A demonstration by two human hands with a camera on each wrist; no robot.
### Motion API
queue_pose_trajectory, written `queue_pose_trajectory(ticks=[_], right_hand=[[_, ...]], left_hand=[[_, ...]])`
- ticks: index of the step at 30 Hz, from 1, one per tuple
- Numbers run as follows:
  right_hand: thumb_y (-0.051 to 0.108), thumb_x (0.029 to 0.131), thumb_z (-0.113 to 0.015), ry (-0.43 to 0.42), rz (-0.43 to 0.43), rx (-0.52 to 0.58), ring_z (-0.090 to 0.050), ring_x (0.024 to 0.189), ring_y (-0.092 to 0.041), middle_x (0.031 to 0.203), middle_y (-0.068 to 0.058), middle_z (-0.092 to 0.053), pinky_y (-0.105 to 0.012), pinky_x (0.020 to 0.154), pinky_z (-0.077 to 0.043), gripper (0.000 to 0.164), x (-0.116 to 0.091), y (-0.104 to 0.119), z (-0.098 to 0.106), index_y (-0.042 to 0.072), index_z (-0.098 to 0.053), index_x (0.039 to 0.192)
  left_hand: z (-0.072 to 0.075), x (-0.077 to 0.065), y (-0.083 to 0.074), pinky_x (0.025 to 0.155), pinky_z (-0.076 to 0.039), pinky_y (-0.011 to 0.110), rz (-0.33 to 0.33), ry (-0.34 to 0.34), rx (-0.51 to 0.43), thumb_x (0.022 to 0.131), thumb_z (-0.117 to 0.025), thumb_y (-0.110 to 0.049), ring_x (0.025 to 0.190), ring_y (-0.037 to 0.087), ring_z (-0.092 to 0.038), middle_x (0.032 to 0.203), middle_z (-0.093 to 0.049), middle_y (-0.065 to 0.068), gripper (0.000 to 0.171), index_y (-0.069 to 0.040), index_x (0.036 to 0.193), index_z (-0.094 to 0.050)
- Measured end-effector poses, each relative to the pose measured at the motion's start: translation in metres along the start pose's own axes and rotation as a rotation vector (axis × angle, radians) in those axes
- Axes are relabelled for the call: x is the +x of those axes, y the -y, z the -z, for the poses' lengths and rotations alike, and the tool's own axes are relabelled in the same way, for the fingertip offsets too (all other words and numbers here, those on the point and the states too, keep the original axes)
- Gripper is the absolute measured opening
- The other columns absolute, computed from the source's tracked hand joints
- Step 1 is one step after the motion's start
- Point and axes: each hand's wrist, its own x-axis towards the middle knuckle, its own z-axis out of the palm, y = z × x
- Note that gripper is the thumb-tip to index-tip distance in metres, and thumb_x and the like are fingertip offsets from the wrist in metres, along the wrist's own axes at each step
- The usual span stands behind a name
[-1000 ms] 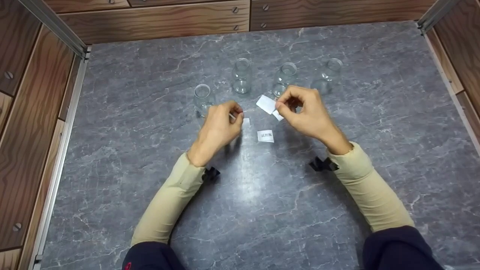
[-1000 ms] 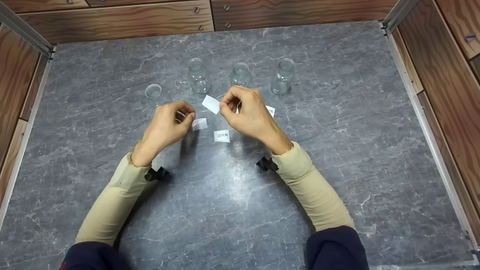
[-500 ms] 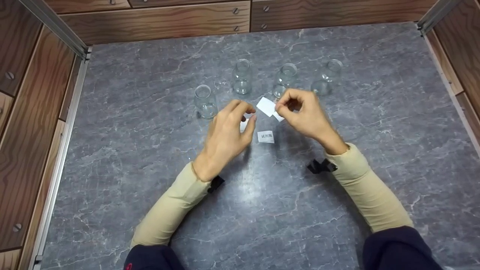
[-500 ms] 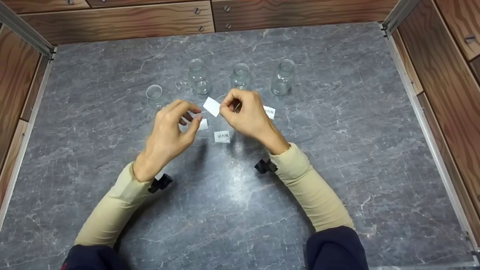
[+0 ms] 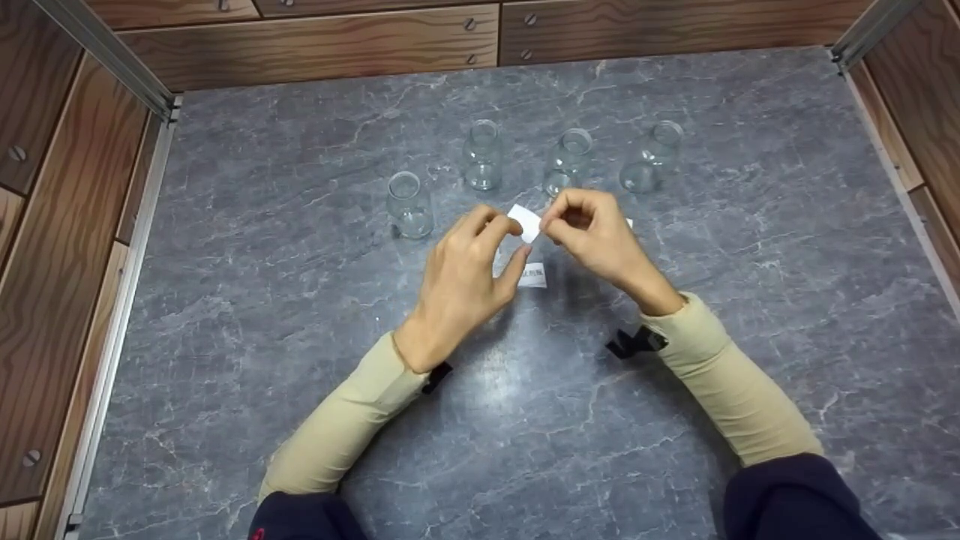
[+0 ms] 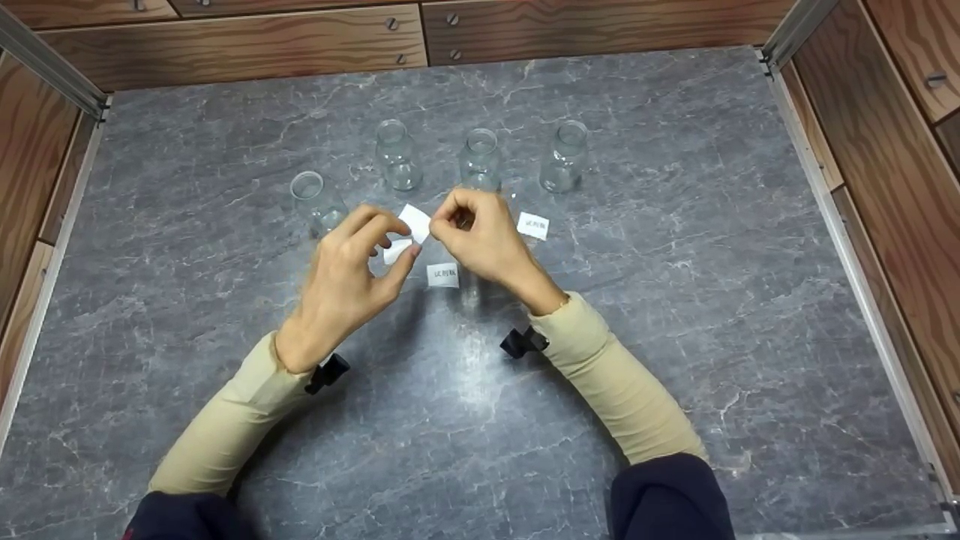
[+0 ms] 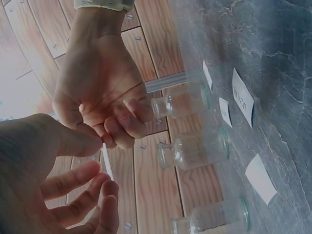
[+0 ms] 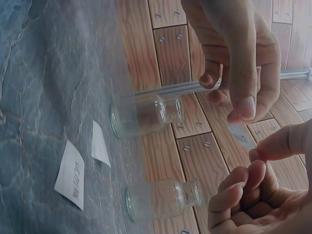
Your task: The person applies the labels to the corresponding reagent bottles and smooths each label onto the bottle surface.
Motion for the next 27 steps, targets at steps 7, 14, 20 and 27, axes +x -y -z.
queue_pose_trajectory(ticks=[7, 14, 20, 27], right_hand=[[-0.009, 0.087, -0.058, 0.035, -0.013, 0.020, -0.053, 0.062, -0.009, 0.072, 0.000, -0.062, -0.020, 0.056, -0.044, 0.015, -0.0017, 0.0008, -0.0021, -0.002, -0.069, 0.080], [-0.009, 0.087, -0.057, 0.055, -0.025, 0.050, -0.051, 0.060, -0.008, 0.071, 0.001, -0.060, -0.019, 0.055, -0.043, 0.017, -0.0025, 0.0017, -0.0039, 0.001, -0.069, 0.080], [-0.010, 0.088, -0.056, 0.066, -0.037, 0.055, -0.051, 0.059, -0.007, 0.071, 0.001, -0.060, -0.018, 0.054, -0.042, 0.021, -0.0029, 0.0023, -0.0046, 0.004, -0.070, 0.081], [-0.008, 0.090, -0.058, 0.075, -0.071, 0.038, -0.053, 0.062, -0.008, 0.073, 0.000, -0.061, -0.019, 0.058, -0.046, 0.018, -0.0032, 0.0029, -0.0048, 0.004, -0.070, 0.085]], left_hand=[[-0.0027, -0.0011, -0.0003, 0.064, -0.055, 0.027, -0.003, 0.016, 0.024, 0.094, -0.081, -0.019, 0.079, 0.017, -0.060, 0.103, -0.067, 0.006, 0.017, -0.007, 0.103, -0.071], [-0.0031, -0.0023, 0.0001, 0.063, -0.055, 0.028, -0.004, 0.018, 0.040, 0.094, -0.082, -0.023, 0.079, 0.017, -0.060, 0.101, -0.067, 0.004, 0.020, -0.009, 0.102, -0.072], [-0.0027, -0.0026, -0.0004, 0.062, -0.054, 0.028, 0.003, 0.031, 0.043, 0.094, -0.081, -0.022, 0.078, 0.017, -0.060, 0.101, -0.068, 0.005, 0.018, -0.008, 0.101, -0.072], [-0.0025, -0.0024, -0.0013, 0.063, -0.055, 0.028, 0.022, 0.050, 0.045, 0.095, -0.077, -0.014, 0.080, 0.019, -0.062, 0.101, -0.069, 0.005, 0.009, -0.007, 0.099, -0.073]])
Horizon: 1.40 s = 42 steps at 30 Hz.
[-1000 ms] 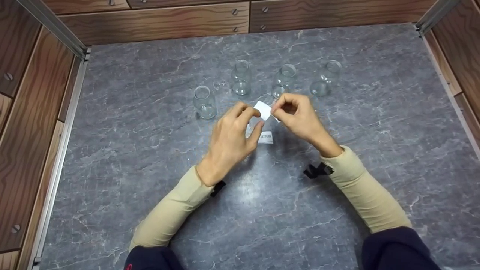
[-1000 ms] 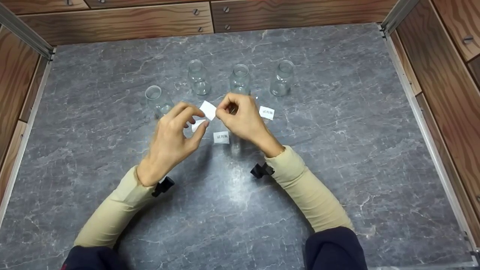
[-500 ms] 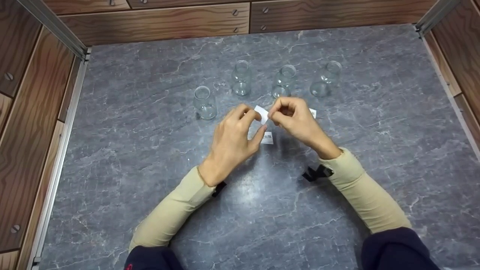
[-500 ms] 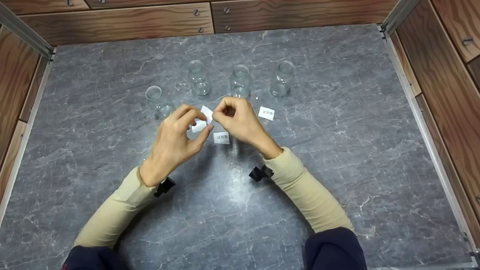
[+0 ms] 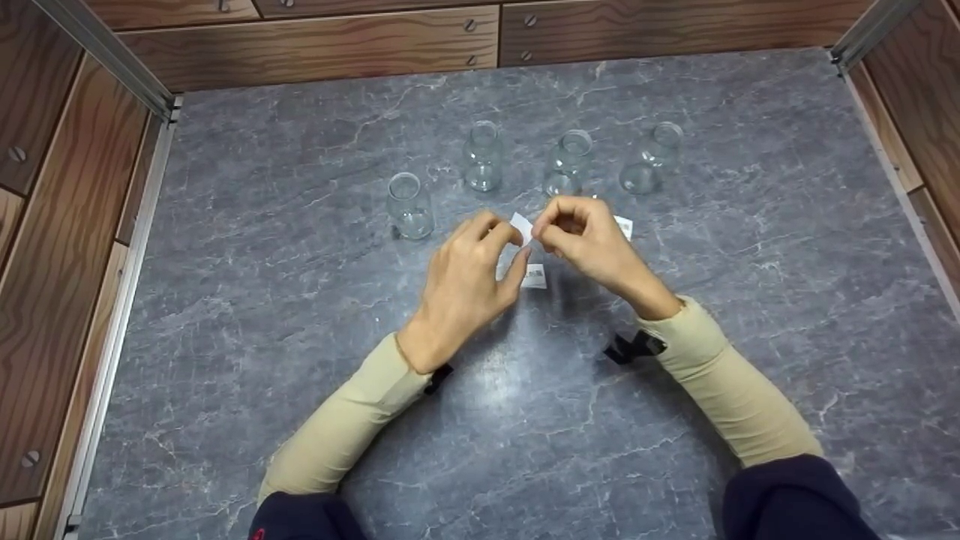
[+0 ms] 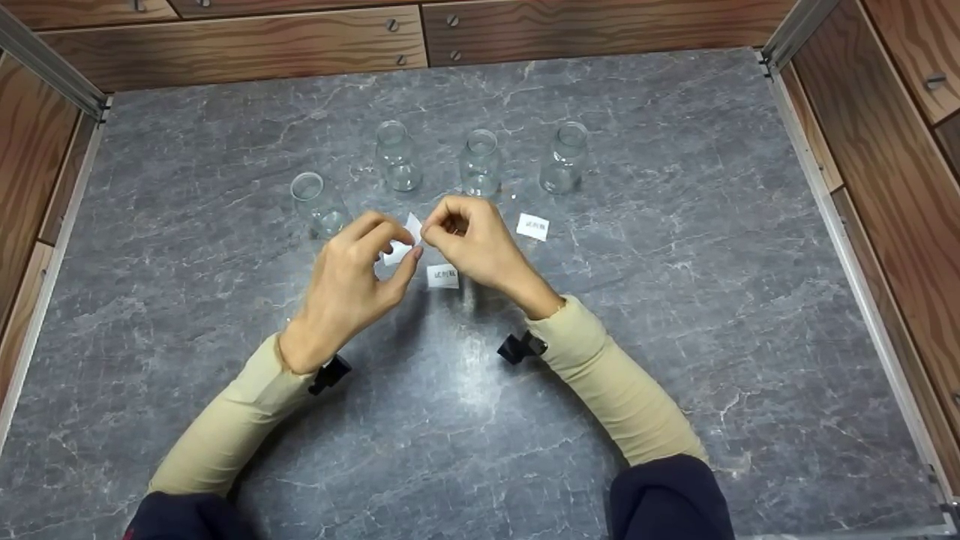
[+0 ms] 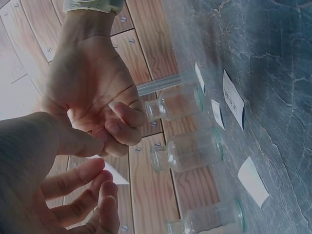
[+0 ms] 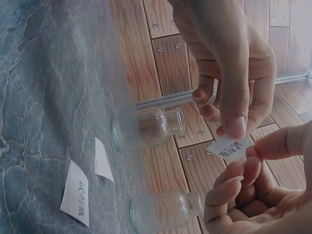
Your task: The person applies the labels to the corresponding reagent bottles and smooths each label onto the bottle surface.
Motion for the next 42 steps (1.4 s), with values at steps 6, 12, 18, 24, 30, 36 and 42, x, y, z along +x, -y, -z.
queue_pose_trajectory(ticks=[6, 12, 18, 24, 30, 36, 42], right_hand=[[-0.007, 0.093, -0.060, 0.004, 0.000, -0.018, -0.055, 0.064, -0.009, 0.075, -0.003, -0.062, -0.020, 0.060, -0.048, 0.017, 0.000, 0.000, 0.000, 0.005, -0.070, 0.086], [-0.004, 0.095, -0.063, 0.013, 0.006, -0.027, -0.056, 0.065, -0.013, 0.075, -0.005, -0.063, -0.020, 0.060, -0.049, 0.013, 0.001, -0.001, 0.000, 0.002, -0.070, 0.087], [-0.004, 0.096, -0.063, 0.016, 0.006, -0.033, -0.058, 0.066, -0.012, 0.078, -0.002, -0.065, -0.022, 0.062, -0.051, 0.011, 0.001, 0.000, 0.002, 0.000, -0.071, 0.090], [-0.003, 0.096, -0.064, 0.003, 0.009, -0.031, -0.058, 0.067, -0.013, 0.078, 0.000, -0.066, -0.022, 0.063, -0.051, 0.011, 0.000, 0.002, 0.003, 0.001, -0.071, 0.090], [-0.002, 0.097, -0.065, -0.008, 0.026, -0.035, -0.056, 0.066, -0.010, 0.077, 0.000, -0.064, -0.022, 0.060, -0.049, 0.012, 0.000, 0.004, 0.005, 0.004, -0.072, 0.090], [-0.002, 0.097, -0.067, -0.007, 0.040, -0.059, -0.057, 0.066, -0.011, 0.078, -0.006, -0.065, -0.021, 0.059, -0.048, 0.009, 0.000, 0.004, 0.008, 0.002, -0.073, 0.092], [0.000, 0.098, -0.068, -0.016, 0.043, -0.064, -0.057, 0.066, -0.010, 0.080, -0.007, -0.067, -0.021, 0.059, -0.049, 0.007, 0.001, 0.004, 0.010, -0.002, -0.073, 0.095]], left_hand=[[-0.001, 0.000, 0.000, 0.066, -0.058, 0.031, 0.003, 0.000, 0.009, 0.096, -0.075, -0.013, 0.082, 0.021, -0.066, 0.101, -0.071, 0.006, 0.007, -0.007, 0.099, -0.074], [0.000, 0.001, 0.002, 0.070, -0.060, 0.030, 0.001, 0.004, -0.006, 0.096, -0.075, -0.011, 0.084, 0.022, -0.068, 0.099, -0.072, 0.006, 0.006, -0.006, 0.098, -0.075], [0.001, 0.003, 0.005, 0.072, -0.060, 0.030, -0.006, -0.012, -0.042, 0.095, -0.074, -0.009, 0.084, 0.022, -0.069, 0.096, -0.071, 0.008, 0.005, -0.004, 0.097, -0.075], [0.003, 0.004, 0.009, 0.069, -0.059, 0.030, 0.001, -0.036, -0.076, 0.093, -0.074, -0.006, 0.080, 0.021, -0.068, 0.095, -0.072, 0.008, 0.003, -0.004, 0.095, -0.075], [0.007, 0.006, 0.012, 0.070, -0.059, 0.027, 0.019, -0.034, -0.144, 0.094, -0.073, -0.005, 0.080, 0.023, -0.069, 0.094, -0.072, 0.010, 0.003, -0.002, 0.094, -0.075], [0.009, 0.008, 0.015, 0.070, -0.058, 0.026, 0.034, -0.036, -0.180, 0.094, -0.073, -0.006, 0.080, 0.022, -0.069, 0.093, -0.073, 0.010, 0.004, -0.003, 0.093, -0.075], [0.011, 0.011, 0.019, 0.068, -0.061, 0.030, 0.055, -0.027, -0.242, 0.095, -0.075, -0.008, 0.078, 0.023, -0.068, 0.092, -0.073, 0.009, 0.005, -0.003, 0.094, -0.077]])
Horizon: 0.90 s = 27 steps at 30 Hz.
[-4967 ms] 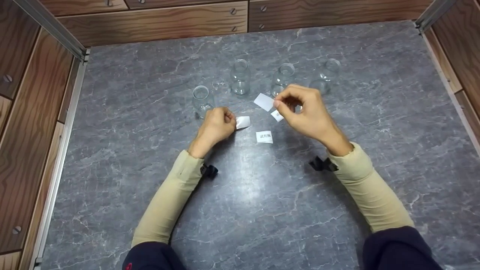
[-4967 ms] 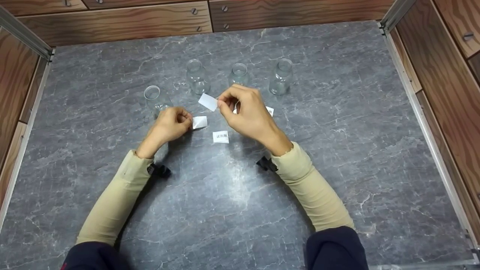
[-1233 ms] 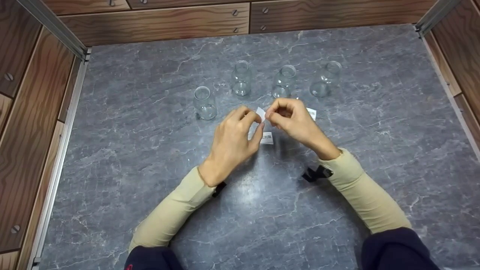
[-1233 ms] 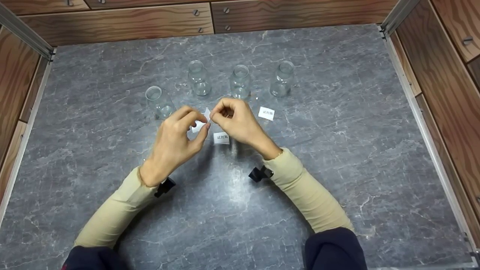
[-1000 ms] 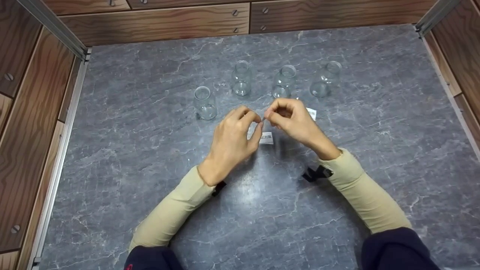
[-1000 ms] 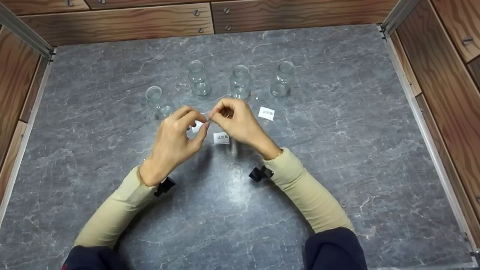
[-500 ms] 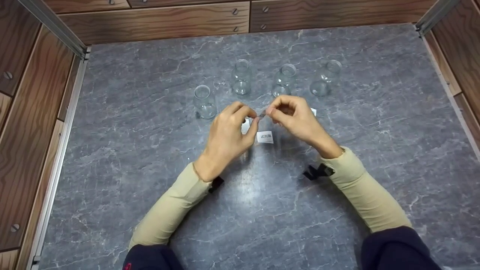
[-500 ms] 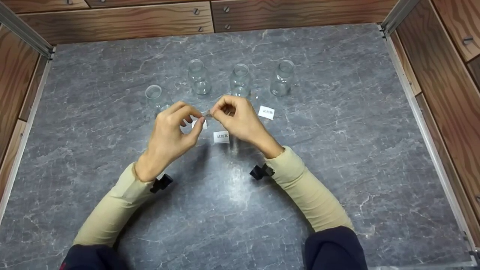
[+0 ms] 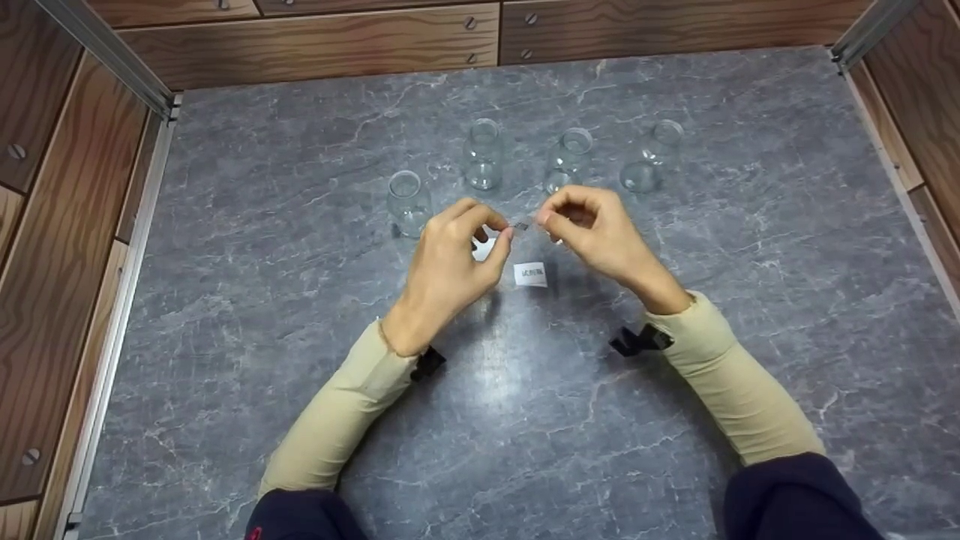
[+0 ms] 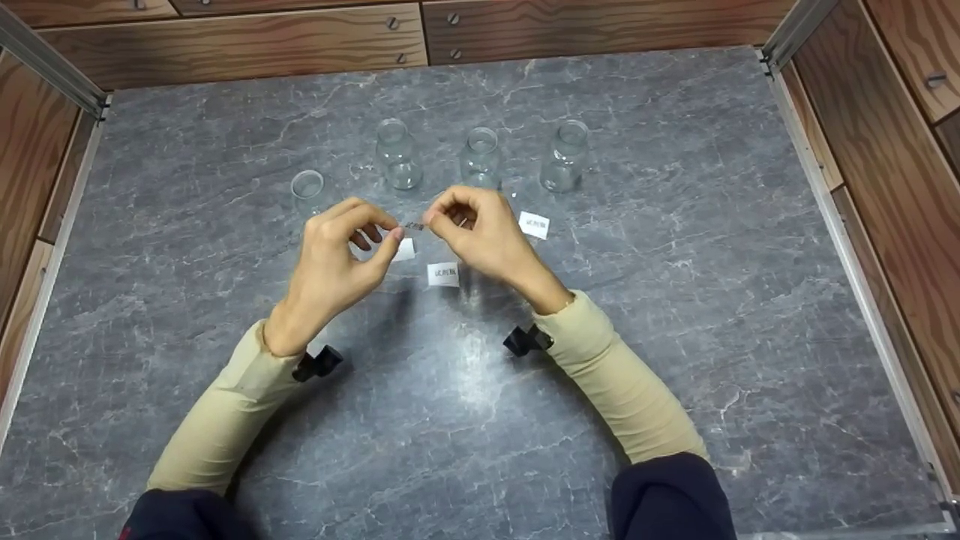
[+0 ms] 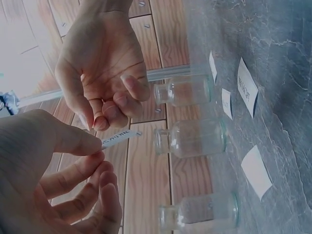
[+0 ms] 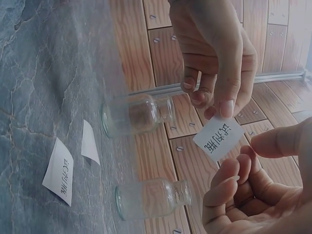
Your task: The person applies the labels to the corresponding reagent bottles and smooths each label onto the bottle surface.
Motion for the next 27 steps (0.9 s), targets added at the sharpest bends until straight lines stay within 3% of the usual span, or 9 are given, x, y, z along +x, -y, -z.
queue_pose_trajectory(ticks=[6, 13, 27], right_hand=[[0.000, 0.098, -0.068, -0.014, 0.003, 0.007, -0.059, 0.067, -0.010, 0.082, -0.012, -0.067, -0.020, 0.059, -0.049, 0.010, 0.000, 0.001, 0.001, -0.009, -0.072, 0.099], [-0.001, 0.099, -0.069, -0.025, 0.002, -0.008, -0.060, 0.070, -0.012, 0.082, -0.001, -0.067, -0.022, 0.061, -0.051, 0.007, 0.001, 0.000, 0.001, -0.006, -0.073, 0.098], [-0.001, 0.098, -0.069, -0.034, -0.009, -0.011, -0.063, 0.074, -0.012, 0.087, 0.000, -0.070, -0.021, 0.065, -0.055, 0.010, 0.003, -0.002, 0.001, -0.009, -0.073, 0.101]], left_hand=[[0.001, 0.004, 0.005, 0.065, -0.059, 0.026, 0.038, -0.002, -0.088, 0.094, -0.075, -0.006, 0.075, 0.024, -0.068, 0.089, -0.073, 0.011, 0.006, -0.002, 0.093, -0.077], [0.002, 0.006, 0.009, 0.065, -0.061, 0.025, 0.069, -0.013, -0.144, 0.094, -0.076, -0.007, 0.073, 0.016, -0.069, 0.090, -0.075, 0.008, 0.005, -0.003, 0.093, -0.079], [0.003, 0.008, 0.011, 0.071, -0.063, 0.023, 0.173, 0.003, -0.266, 0.095, -0.076, -0.008, 0.077, 0.014, -0.071, 0.092, -0.076, 0.008, 0.007, -0.002, 0.096, -0.079]])
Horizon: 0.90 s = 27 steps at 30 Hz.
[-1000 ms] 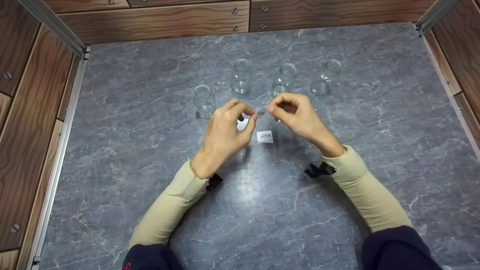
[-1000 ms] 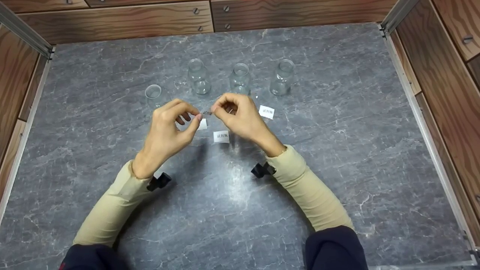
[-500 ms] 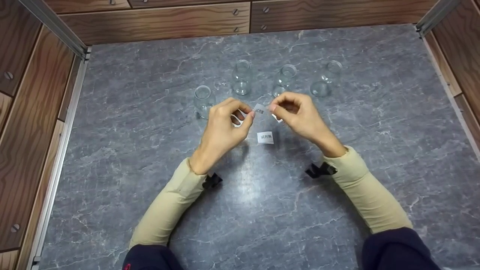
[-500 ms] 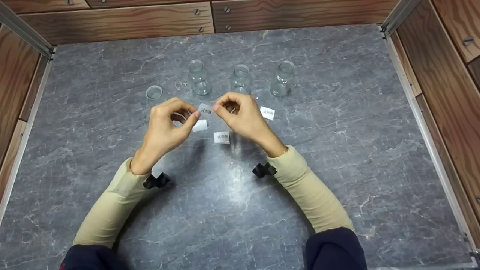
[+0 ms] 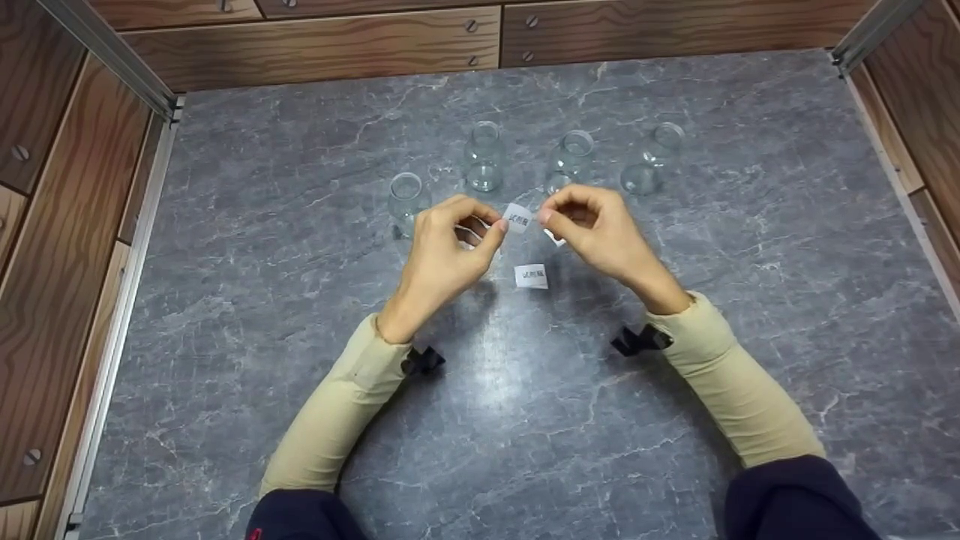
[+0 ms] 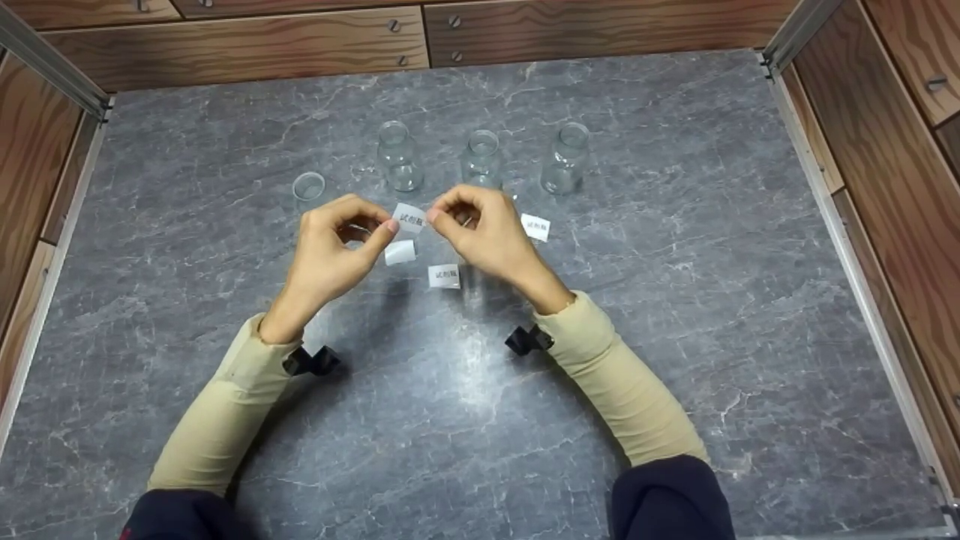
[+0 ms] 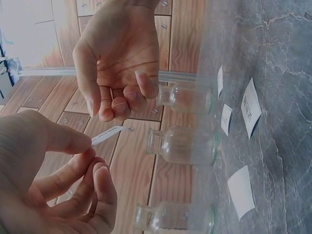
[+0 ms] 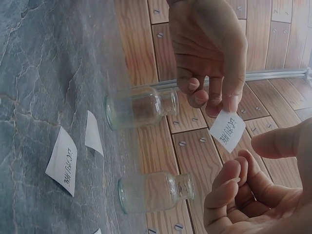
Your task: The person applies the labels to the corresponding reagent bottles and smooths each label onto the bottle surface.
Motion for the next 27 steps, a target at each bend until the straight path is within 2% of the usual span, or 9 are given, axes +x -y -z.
queue_pose_trajectory(ticks=[7, 27], right_hand=[[0.000, 0.098, -0.070, -0.003, -0.004, -0.012, -0.062, 0.072, -0.010, 0.087, 0.000, -0.070, -0.021, 0.064, -0.054, 0.010, 0.0000, -0.0010, 0.0004, -0.009, -0.073, 0.101], [0.005, 0.099, -0.072, 0.011, -0.044, -0.052, -0.060, 0.069, -0.013, 0.091, -0.003, -0.071, -0.020, 0.060, -0.051, 0.011, 0.0029, -0.0085, -0.0016, -0.005, -0.075, 0.103]], left_hand=[[-0.0010, 0.0009, 0.0030, 0.078, -0.063, 0.024, -0.002, -0.006, -0.039, 0.096, -0.076, -0.006, 0.081, 0.015, -0.073, 0.093, -0.076, 0.009, 0.007, -0.001, 0.097, -0.079], [-0.0026, 0.0033, 0.0057, 0.079, -0.064, 0.027, 0.056, -0.009, -0.122, 0.096, -0.075, -0.006, 0.081, 0.016, -0.074, 0.094, -0.077, 0.010, 0.007, 0.001, 0.097, -0.078]])
